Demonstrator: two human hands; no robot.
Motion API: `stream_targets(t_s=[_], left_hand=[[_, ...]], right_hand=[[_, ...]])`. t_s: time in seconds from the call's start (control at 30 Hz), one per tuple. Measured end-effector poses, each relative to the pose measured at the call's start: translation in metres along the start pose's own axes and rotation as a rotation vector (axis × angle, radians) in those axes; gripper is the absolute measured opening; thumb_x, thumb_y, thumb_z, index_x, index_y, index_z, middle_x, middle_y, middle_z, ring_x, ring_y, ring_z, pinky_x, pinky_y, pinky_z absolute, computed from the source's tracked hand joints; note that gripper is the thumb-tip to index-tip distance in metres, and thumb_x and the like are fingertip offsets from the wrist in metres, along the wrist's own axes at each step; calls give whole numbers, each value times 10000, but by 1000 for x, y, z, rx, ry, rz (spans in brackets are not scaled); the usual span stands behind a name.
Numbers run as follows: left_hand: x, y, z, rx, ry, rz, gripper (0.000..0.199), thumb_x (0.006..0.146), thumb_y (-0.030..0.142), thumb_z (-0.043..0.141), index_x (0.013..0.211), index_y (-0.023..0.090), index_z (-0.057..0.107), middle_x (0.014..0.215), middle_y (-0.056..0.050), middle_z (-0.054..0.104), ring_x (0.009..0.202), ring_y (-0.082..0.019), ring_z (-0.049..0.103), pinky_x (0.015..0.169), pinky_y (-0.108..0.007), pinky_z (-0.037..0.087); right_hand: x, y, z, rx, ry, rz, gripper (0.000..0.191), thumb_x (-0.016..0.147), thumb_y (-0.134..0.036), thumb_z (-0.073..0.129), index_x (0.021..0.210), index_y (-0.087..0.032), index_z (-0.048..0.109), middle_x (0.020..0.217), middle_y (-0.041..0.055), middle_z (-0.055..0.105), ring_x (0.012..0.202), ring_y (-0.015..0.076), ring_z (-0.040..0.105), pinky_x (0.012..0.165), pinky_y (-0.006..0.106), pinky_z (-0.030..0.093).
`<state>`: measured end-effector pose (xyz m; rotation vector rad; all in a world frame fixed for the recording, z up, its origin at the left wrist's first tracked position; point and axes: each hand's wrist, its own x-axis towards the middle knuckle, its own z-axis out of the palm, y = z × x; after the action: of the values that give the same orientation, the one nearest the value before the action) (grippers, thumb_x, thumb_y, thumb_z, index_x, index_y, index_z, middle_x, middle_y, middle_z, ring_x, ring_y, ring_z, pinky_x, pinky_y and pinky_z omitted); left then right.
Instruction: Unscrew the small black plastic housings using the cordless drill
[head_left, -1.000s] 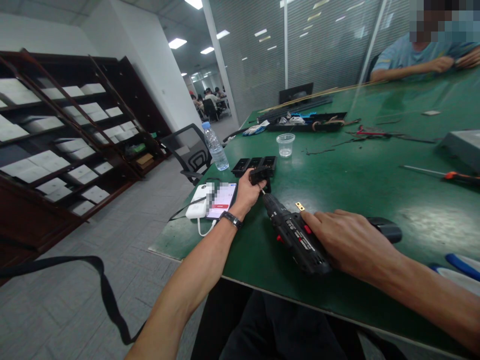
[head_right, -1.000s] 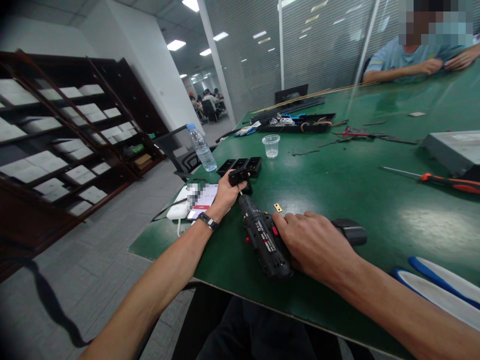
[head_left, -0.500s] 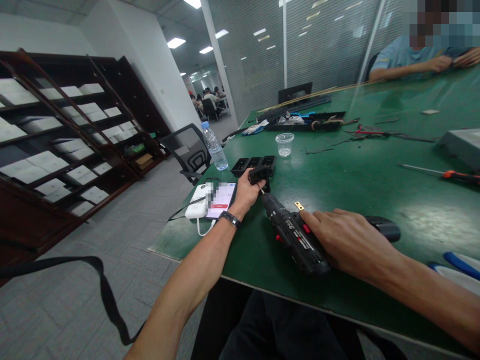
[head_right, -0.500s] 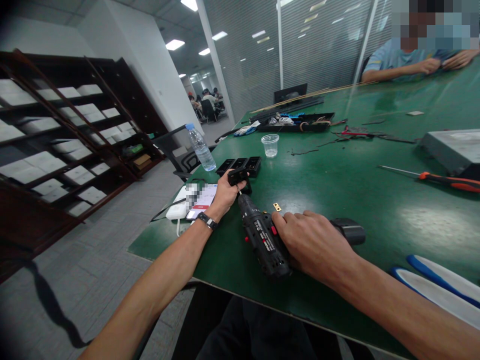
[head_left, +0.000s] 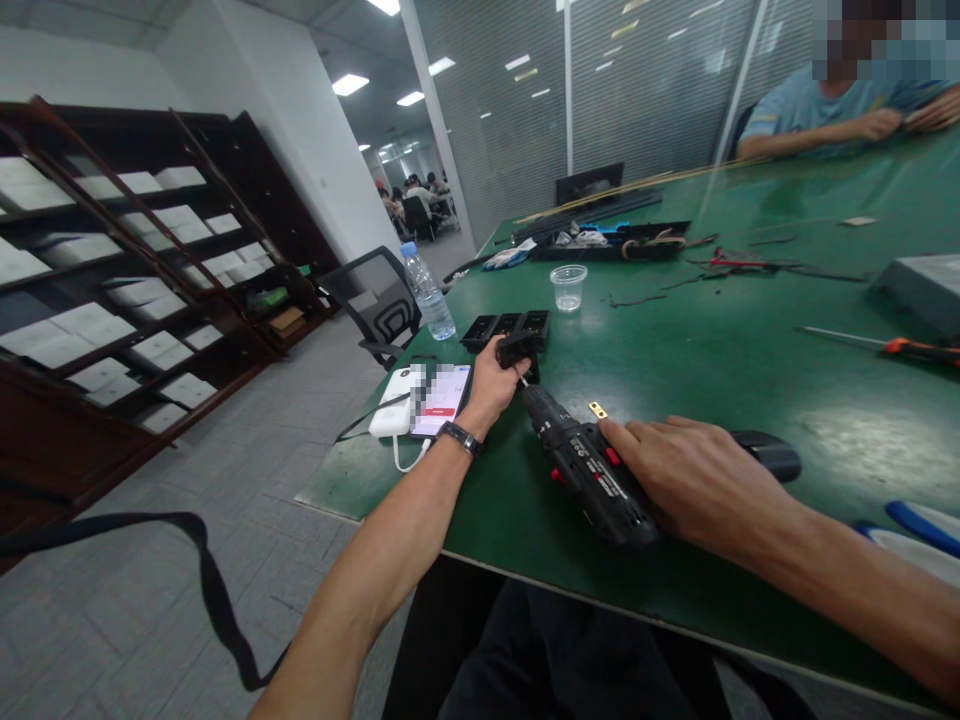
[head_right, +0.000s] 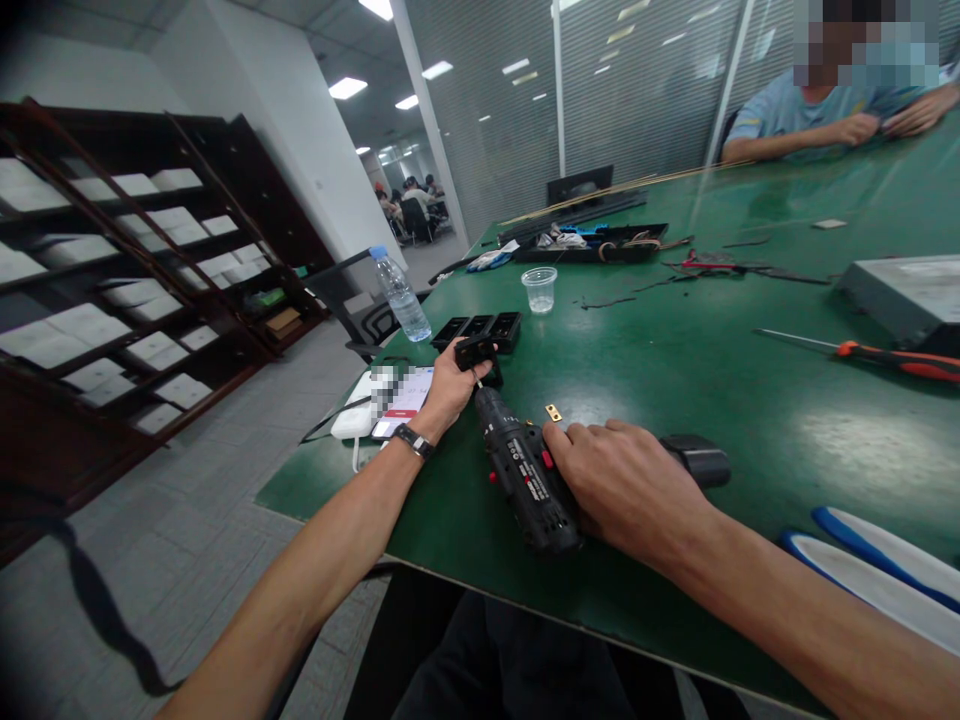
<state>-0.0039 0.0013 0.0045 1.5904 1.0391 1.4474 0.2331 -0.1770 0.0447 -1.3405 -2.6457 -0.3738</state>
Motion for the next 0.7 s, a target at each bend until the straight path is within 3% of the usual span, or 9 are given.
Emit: stream_targets(t_s=[0.7], left_hand=[[2, -4, 0, -9, 2, -10, 328, 735, 181, 844, 1022, 193, 686, 1051, -36, 779, 991, -207, 699, 961, -345, 539]], right_hand=[[0, -1, 1, -7, 8, 8, 356, 810, -119, 646, 1160, -164, 602, 869, 86, 754, 722, 311, 732, 643, 390, 383]])
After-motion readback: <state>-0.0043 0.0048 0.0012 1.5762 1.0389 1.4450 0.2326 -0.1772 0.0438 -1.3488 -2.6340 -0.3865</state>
